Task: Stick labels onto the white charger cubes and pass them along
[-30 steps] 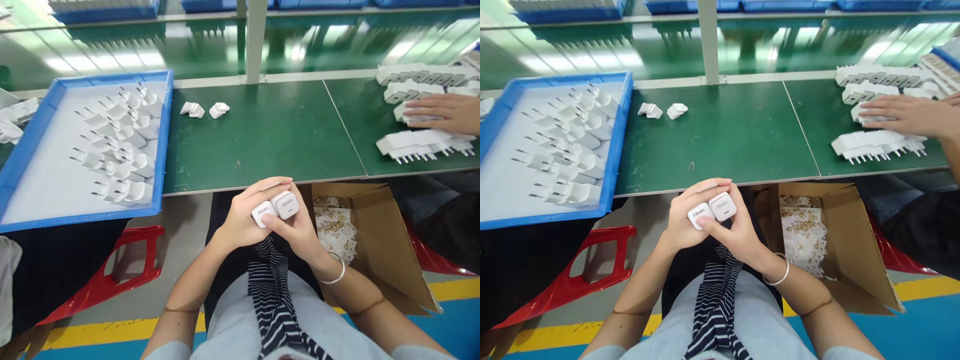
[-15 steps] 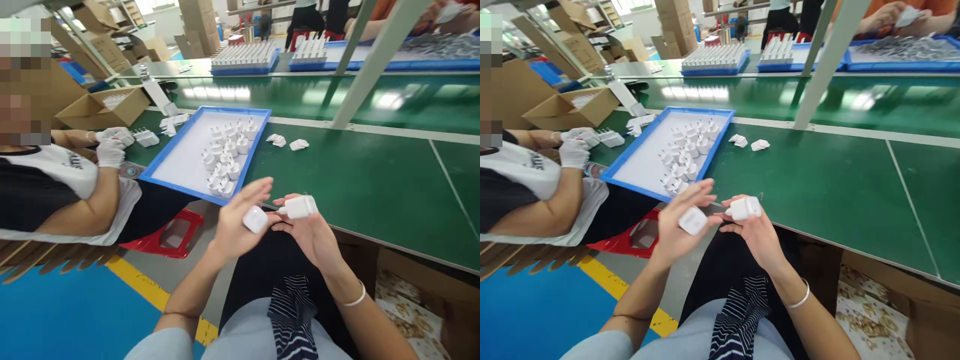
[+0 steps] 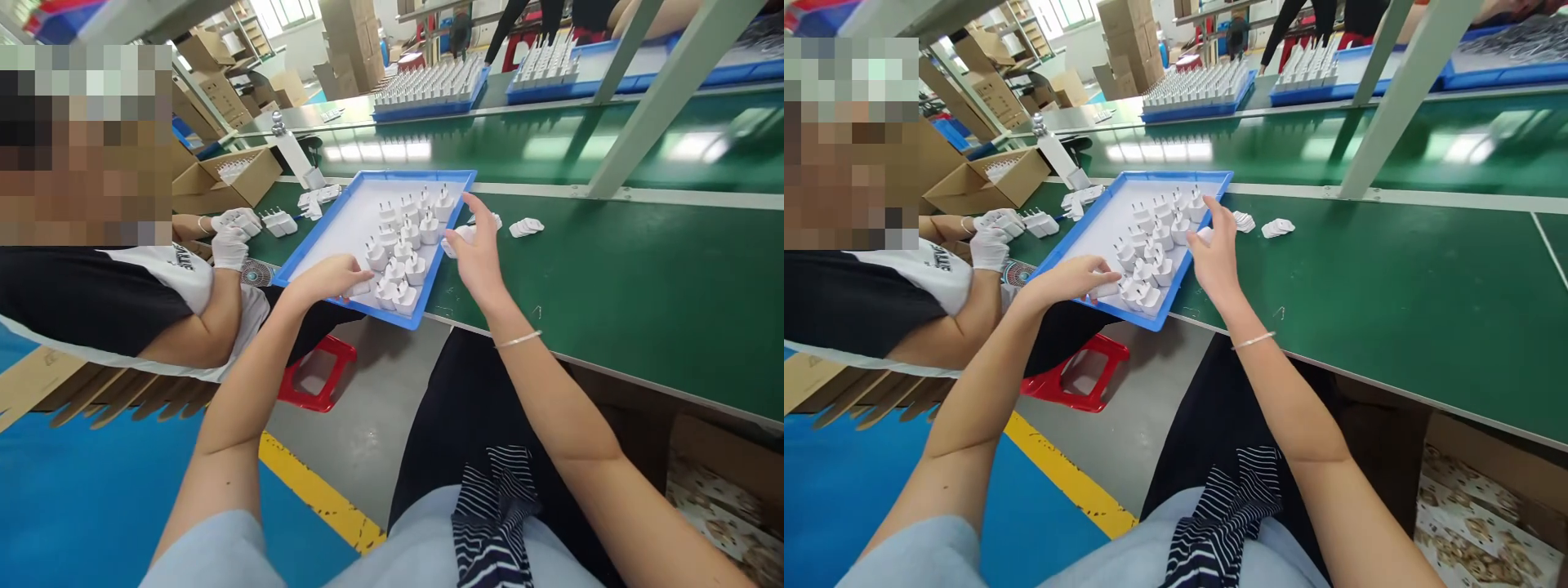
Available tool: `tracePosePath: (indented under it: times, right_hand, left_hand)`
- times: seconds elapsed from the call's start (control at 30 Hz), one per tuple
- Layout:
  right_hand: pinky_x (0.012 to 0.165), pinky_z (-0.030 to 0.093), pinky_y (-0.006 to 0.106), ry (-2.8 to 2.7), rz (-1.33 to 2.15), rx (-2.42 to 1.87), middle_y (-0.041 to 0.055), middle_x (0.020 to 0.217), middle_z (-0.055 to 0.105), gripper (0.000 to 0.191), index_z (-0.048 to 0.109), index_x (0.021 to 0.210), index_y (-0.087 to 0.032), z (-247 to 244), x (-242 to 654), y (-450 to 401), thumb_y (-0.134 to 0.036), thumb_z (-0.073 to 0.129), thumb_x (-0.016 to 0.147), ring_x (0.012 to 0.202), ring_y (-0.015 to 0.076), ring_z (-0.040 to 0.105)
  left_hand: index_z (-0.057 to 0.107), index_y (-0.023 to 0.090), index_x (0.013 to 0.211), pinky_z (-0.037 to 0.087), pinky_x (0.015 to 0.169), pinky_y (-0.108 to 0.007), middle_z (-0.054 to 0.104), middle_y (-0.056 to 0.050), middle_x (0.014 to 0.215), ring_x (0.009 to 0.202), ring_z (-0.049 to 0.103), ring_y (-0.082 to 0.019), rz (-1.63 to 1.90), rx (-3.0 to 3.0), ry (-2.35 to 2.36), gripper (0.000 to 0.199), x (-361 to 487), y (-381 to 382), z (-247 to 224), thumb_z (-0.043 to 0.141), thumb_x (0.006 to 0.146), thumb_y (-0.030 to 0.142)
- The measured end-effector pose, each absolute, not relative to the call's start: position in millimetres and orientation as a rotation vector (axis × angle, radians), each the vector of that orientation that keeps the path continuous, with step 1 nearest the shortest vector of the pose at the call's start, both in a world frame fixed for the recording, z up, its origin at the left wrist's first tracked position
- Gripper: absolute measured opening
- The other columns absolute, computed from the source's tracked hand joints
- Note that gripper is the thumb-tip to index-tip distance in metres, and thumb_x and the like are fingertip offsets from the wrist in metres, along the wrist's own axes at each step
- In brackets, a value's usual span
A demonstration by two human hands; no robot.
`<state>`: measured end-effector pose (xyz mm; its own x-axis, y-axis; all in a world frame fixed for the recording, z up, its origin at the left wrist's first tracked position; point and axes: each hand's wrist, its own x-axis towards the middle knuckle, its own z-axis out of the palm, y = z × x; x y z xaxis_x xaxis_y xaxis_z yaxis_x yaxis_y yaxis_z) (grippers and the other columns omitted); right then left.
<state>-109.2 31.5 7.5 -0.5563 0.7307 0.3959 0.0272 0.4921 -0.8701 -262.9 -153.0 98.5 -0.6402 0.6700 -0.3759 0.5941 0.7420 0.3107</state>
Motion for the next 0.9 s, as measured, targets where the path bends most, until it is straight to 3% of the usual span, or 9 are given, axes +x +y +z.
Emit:
tracePosePath:
  times: [0.1, 0.2, 0.33, 0.43, 0.53, 0.63, 0.7, 0.8, 0.9]
  right_hand:
    - [0.113, 0.047, 0.048, -1.945, 1.024, -0.675, 0.0148, 0.159, 0.035, 0.062, 0.042, 0.148, -0.024, 10.9, -142.2, 23.1, -0.013, 0.048, 0.087, 0.149, 0.0292, 0.039]
    - [0.106, 0.05, 0.049, -2.081, 1.045, -0.59, 0.0158, 0.153, 0.047, 0.059, 0.043, 0.147, -0.022, 11.7, -154.5, 8.0, -0.01, 0.041, 0.089, 0.134, 0.0291, 0.054]
    - [0.102, 0.05, 0.047, -2.226, 1.087, -0.595, 0.0184, 0.126, 0.067, 0.045, 0.057, 0.133, -0.014, 11.1, -150.2, 3.5, -0.011, 0.033, 0.095, 0.115, 0.0302, 0.065]
    - [0.1, 0.049, 0.044, -2.226, 1.08, -0.569, 0.0187, 0.121, 0.069, 0.046, 0.062, 0.124, -0.012, 11.6, -145.5, 7.8, -0.006, 0.031, 0.092, 0.113, 0.0292, 0.064]
    - [0.099, 0.049, 0.043, -2.199, 1.086, -0.579, 0.0179, 0.119, 0.069, 0.048, 0.063, 0.122, -0.013, 10.0, -142.6, 9.5, -0.003, 0.031, 0.089, 0.11, 0.0278, 0.064]
    - [0.102, 0.049, 0.042, -2.145, 1.072, -0.607, 0.0169, 0.122, 0.067, 0.051, 0.063, 0.123, -0.014, 7.7, -136.7, 8.3, 0.0, 0.035, 0.082, 0.115, 0.0273, 0.062]
    - [0.105, 0.048, 0.042, -2.078, 1.039, -0.629, 0.0162, 0.126, 0.065, 0.051, 0.062, 0.123, -0.016, 11.6, -131.4, 7.3, 0.0, 0.038, 0.082, 0.12, 0.0271, 0.06]
    - [0.103, 0.048, 0.04, -2.087, 0.95, -0.511, 0.0159, 0.127, 0.064, 0.044, 0.062, 0.121, -0.016, 33.8, -131.6, 5.4, -0.002, 0.041, 0.085, 0.122, 0.027, 0.059]
    - [0.095, 0.05, 0.041, -2.435, 0.847, -0.209, 0.0153, 0.118, 0.069, 0.037, 0.068, 0.111, -0.015, 66.7, -153.6, -0.3, -0.002, 0.044, 0.087, 0.114, 0.029, 0.063]
  left_hand:
    - [0.073, 0.012, 0.088, 0.053, 0.059, -0.032, 0.074, -0.012, 0.085, 0.054, 0.068, -0.021, 0.221, 0.917, 2.355, 0.054, -268.4, -143.3, 97.9, 0.06, 0.082, 0.063]
    - [0.074, 0.012, 0.091, 0.057, 0.063, -0.032, 0.075, -0.013, 0.099, 0.053, 0.068, -0.019, 0.258, 0.896, 2.304, 0.055, -275.7, -142.9, 95.2, 0.06, 0.08, 0.064]
    - [0.074, 0.013, 0.082, 0.056, 0.063, -0.031, 0.072, -0.009, 0.075, 0.054, 0.067, -0.02, 0.292, 0.908, 2.344, 0.052, -280.1, -147.1, 87.1, 0.061, 0.079, 0.063]
    - [0.076, 0.015, 0.076, 0.052, 0.063, -0.032, 0.067, -0.006, 0.062, 0.056, 0.065, -0.021, 0.303, 0.952, 2.476, 0.046, -275.7, -149.7, 83.1, 0.057, 0.084, 0.056]
    - [0.076, 0.016, 0.075, 0.051, 0.074, -0.035, 0.068, -0.008, 0.062, 0.069, 0.067, -0.026, 0.318, 0.981, 2.688, 0.041, -271.9, -155.0, 84.3, 0.053, 0.087, 0.047]
    - [0.077, 0.012, 0.087, 0.05, 0.089, -0.044, 0.074, -0.016, 0.082, 0.093, 0.069, -0.035, 0.373, 0.98, 2.909, 0.038, -278.8, -163.7, 86.5, 0.05, 0.088, 0.039]
    - [0.075, 0.009, 0.106, 0.047, 0.101, -0.049, 0.073, -0.021, 0.112, 0.11, 0.066, -0.038, 0.432, 1.034, 2.981, 0.038, -290.7, -168.4, 85.8, 0.051, 0.086, 0.031]
    - [0.063, 0.01, 0.131, 0.036, 0.118, -0.044, 0.055, -0.018, 0.148, 0.136, 0.053, -0.033, 0.475, 1.252, 2.851, 0.055, -314.9, -167.9, 80.1, 0.061, 0.076, 0.021]
    - [0.062, 0.014, 0.133, 0.038, 0.118, -0.037, 0.055, -0.013, 0.15, 0.138, 0.05, -0.029, 0.454, 1.407, 2.582, 0.068, -337.4, -158.1, 71.4, 0.073, 0.066, 0.023]
